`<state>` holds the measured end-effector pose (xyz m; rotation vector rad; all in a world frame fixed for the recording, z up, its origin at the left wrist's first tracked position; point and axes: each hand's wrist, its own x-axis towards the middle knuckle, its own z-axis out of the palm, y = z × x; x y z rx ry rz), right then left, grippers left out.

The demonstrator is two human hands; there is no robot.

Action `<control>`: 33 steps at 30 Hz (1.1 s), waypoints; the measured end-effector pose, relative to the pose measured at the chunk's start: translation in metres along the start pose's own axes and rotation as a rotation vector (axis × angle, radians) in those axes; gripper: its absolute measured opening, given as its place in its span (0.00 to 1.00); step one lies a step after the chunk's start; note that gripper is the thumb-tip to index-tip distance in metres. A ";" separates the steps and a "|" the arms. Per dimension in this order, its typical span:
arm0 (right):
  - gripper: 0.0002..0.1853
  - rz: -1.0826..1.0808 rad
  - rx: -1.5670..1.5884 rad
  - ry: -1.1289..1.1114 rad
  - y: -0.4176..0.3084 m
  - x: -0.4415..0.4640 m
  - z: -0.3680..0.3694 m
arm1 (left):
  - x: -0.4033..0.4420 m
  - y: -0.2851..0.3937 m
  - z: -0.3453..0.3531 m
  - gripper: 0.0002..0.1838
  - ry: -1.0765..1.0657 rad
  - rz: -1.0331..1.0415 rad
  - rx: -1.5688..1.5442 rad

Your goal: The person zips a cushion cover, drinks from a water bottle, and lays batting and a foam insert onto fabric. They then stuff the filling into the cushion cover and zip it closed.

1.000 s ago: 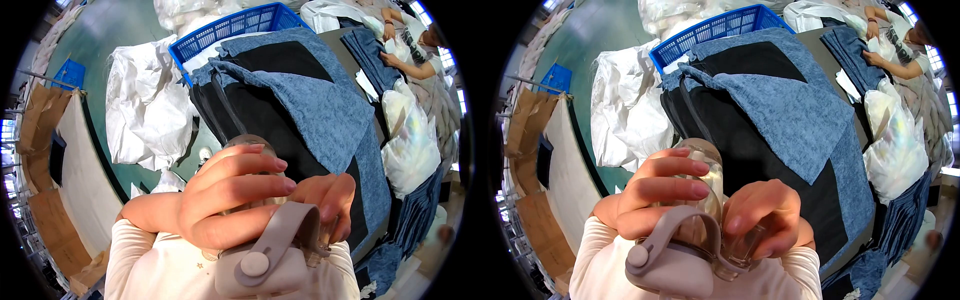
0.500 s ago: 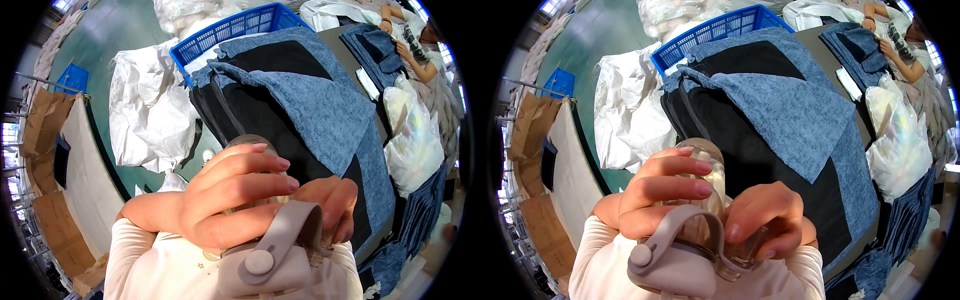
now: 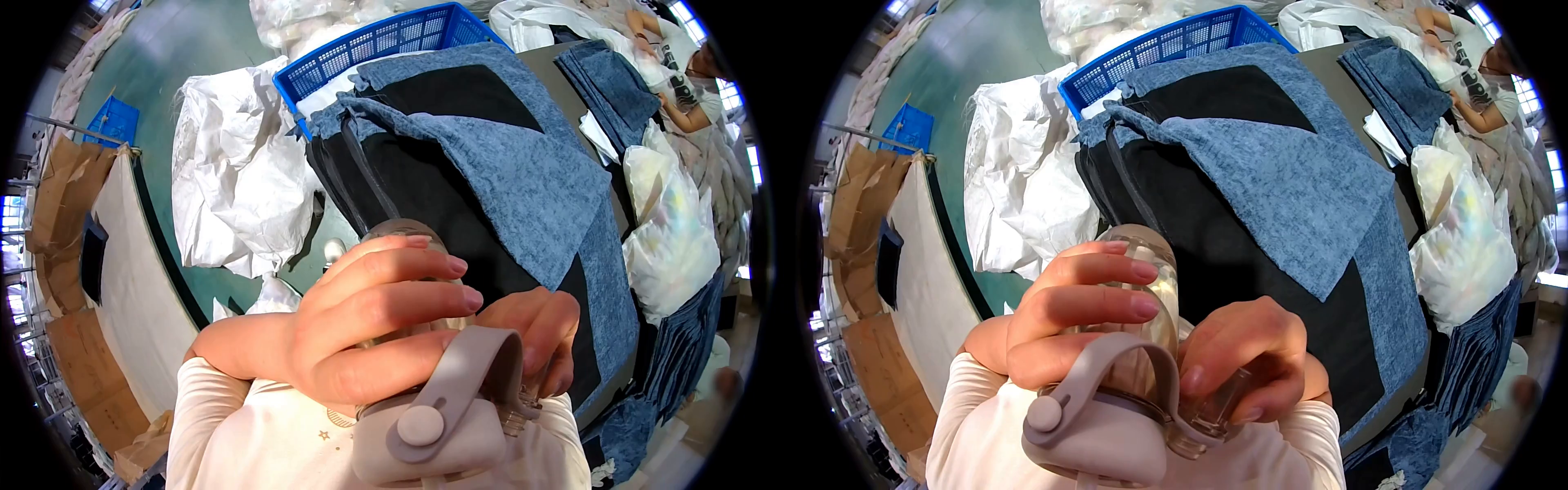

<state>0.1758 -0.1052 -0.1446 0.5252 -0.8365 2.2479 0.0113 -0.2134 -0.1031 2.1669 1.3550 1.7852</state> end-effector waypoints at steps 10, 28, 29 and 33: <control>0.19 0.022 -0.033 -0.014 -0.002 0.005 0.005 | -0.004 -0.002 0.007 0.12 0.107 0.025 -0.002; 0.24 0.011 -0.852 0.110 -0.039 0.007 0.015 | -0.021 -0.009 -0.012 0.26 -0.053 -0.217 -0.188; 0.22 0.027 -0.960 0.210 -0.041 0.010 0.018 | -0.024 -0.011 -0.017 0.27 -0.084 -0.262 -0.175; 0.17 0.316 -1.143 0.372 -0.041 0.040 0.021 | -0.049 -0.030 -0.020 0.35 -0.186 -0.687 -0.068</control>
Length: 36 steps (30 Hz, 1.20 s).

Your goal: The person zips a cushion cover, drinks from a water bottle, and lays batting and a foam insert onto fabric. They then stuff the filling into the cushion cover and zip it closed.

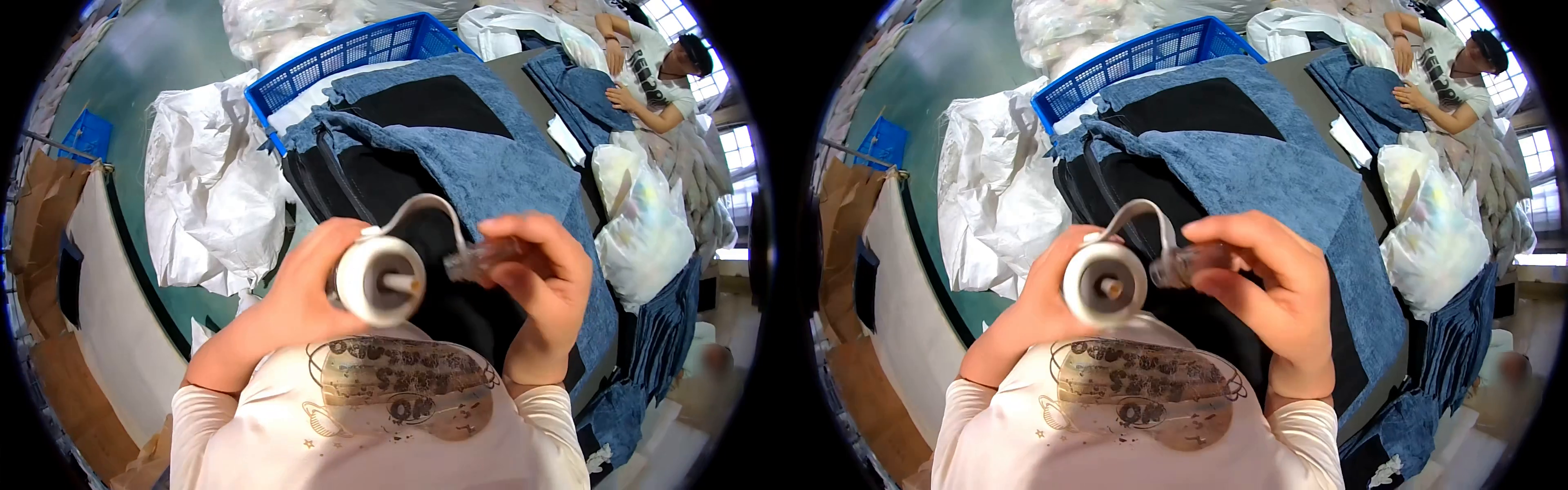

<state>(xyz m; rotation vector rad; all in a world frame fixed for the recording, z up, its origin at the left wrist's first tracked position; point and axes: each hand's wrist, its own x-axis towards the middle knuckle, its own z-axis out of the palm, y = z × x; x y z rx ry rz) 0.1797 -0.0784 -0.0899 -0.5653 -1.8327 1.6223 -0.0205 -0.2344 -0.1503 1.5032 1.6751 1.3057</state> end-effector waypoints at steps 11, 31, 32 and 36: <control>0.17 -0.417 -0.575 -0.396 -0.009 0.022 0.034 | -0.025 -0.024 -0.007 0.35 0.162 -0.005 0.273; 0.25 -0.260 -0.904 -0.580 -0.009 0.027 0.087 | -0.047 -0.059 -0.016 0.37 0.237 0.083 0.295; 0.27 -0.299 -0.845 -0.708 -0.006 0.026 0.088 | -0.048 -0.058 -0.018 0.37 0.235 0.075 0.282; 0.14 -0.412 -0.914 -0.596 0.023 0.020 0.096 | -0.055 -0.064 -0.023 0.35 0.229 0.075 0.228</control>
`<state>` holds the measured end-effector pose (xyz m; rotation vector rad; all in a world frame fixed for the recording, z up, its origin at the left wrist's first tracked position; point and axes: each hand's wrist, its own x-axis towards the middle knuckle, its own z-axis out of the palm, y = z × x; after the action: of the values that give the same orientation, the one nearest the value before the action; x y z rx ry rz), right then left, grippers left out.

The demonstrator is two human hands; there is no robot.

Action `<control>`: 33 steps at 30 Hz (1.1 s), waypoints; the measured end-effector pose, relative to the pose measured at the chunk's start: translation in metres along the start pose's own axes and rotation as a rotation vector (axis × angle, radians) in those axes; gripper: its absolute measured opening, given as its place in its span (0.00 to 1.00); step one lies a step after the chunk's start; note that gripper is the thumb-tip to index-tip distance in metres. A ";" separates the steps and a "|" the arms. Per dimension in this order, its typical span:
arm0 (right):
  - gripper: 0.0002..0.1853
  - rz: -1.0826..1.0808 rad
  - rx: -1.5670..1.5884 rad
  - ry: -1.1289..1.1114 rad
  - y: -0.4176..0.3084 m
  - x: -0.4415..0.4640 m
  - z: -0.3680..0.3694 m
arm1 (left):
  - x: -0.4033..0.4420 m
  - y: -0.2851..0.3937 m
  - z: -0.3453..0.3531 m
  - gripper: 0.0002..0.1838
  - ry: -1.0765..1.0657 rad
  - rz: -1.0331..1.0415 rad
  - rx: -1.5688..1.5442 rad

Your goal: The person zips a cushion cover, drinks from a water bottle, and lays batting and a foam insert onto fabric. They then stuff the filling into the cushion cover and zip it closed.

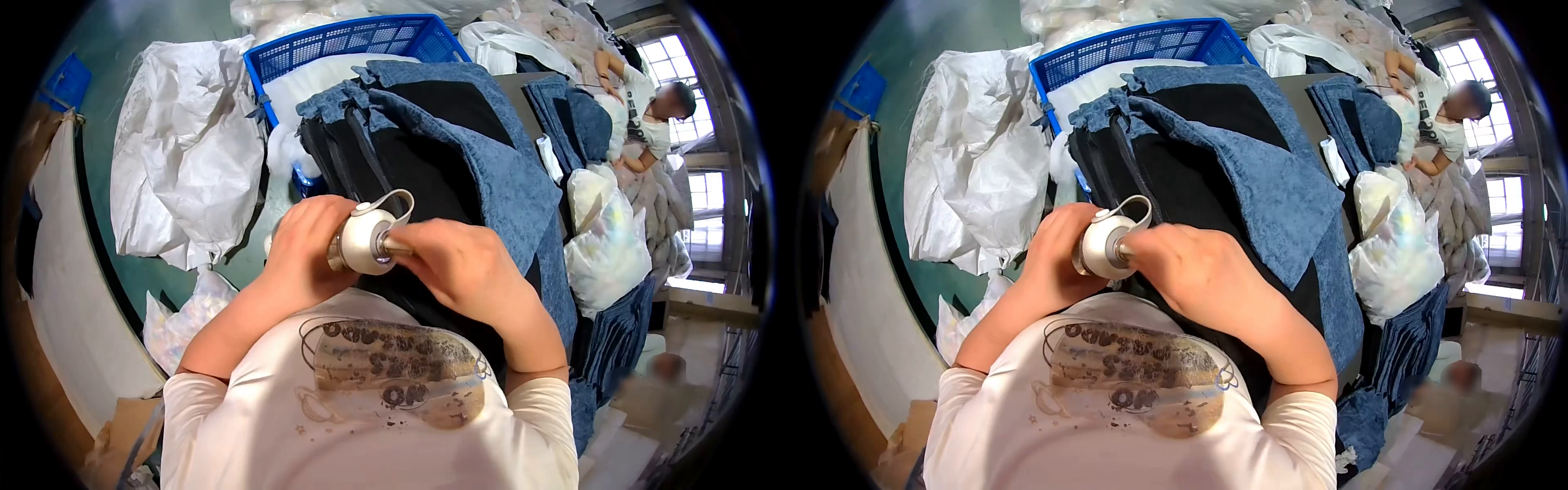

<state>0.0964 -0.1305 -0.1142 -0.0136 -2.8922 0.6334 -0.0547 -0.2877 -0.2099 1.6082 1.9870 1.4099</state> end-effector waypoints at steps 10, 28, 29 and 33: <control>0.14 -0.050 -0.088 0.000 -0.013 0.030 0.038 | -0.020 -0.039 -0.017 0.31 0.024 -0.075 -0.014; 0.11 0.529 0.660 -0.284 -0.034 0.111 0.340 | -0.175 -0.281 -0.094 0.34 -0.285 -0.136 0.271; 0.11 0.612 0.710 -0.301 -0.029 0.098 0.369 | -0.188 -0.294 -0.089 0.37 -0.397 -0.183 0.260; 0.09 1.094 0.900 -0.207 0.006 0.059 0.455 | -0.227 -0.322 -0.054 0.45 -0.470 -0.376 0.297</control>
<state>-0.0426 -0.3104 -0.5124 -1.4882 -2.2376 2.0842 -0.2102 -0.4887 -0.5161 1.3995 2.1131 0.5604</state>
